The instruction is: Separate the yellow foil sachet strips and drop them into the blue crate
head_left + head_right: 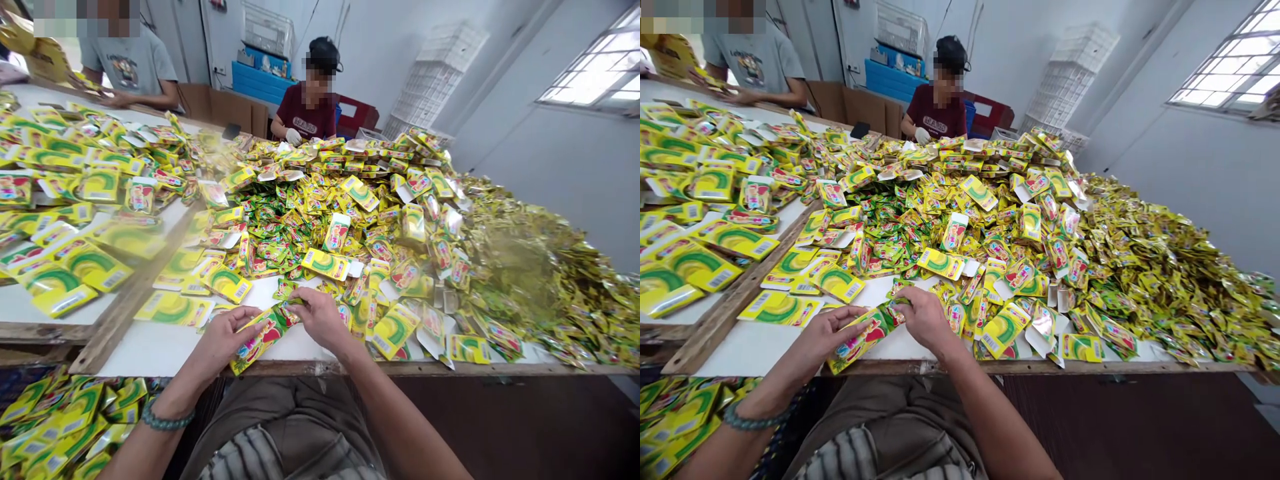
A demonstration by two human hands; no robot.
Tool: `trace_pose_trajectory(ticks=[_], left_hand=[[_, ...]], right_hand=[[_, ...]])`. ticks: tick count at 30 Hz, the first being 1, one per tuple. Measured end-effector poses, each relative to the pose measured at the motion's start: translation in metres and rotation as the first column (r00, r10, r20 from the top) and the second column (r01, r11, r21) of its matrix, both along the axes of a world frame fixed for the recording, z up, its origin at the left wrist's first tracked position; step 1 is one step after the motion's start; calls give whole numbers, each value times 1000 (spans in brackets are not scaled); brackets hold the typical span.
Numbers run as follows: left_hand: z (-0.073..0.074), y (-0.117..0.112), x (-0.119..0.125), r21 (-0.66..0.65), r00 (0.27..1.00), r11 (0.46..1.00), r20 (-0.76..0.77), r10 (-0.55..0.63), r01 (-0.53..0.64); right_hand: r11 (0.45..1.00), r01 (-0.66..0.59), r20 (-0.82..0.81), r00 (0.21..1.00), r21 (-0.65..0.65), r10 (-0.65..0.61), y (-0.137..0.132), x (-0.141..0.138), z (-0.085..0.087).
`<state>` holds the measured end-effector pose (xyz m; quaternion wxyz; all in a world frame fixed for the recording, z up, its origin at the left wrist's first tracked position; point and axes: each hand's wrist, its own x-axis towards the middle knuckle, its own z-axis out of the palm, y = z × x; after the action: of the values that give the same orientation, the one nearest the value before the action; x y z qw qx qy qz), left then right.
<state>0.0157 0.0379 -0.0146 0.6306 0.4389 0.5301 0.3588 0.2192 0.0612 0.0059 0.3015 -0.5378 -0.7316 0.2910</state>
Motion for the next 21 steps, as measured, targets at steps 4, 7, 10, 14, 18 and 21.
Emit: trace_pose_trajectory(ticks=[4, 7, 10, 14, 18, 21], left_hand=[[-3, -1, 6, -9, 1000, 1000, 24, 10, -10], [-5, -3, 12, -29, 987, 997, 143, 74, -71], [-7, -5, 15, -45, 969, 993, 216, 118, -111], [-7, -10, 11, -84, 963, 995, 256, 79, -60], [-4, -12, 6, -143, 947, 987, 319, -26, 75], [-1, -11, 4, -186, 936, 965, 332, -118, 187]], right_hand=[[949, 285, -254, 916, -135, -311, -5, -1, -4], [916, 318, -425, 814, -244, -395, -10, -13, -13], [921, 307, -445, 808, -241, -386, -16, -20, -21], [948, 197, -382, 880, -251, -284, -24, -12, -20], [875, -156, -556, 818, -458, -145, -25, 0, -10], [803, -316, -585, 809, -505, -49, -21, 6, -3]])
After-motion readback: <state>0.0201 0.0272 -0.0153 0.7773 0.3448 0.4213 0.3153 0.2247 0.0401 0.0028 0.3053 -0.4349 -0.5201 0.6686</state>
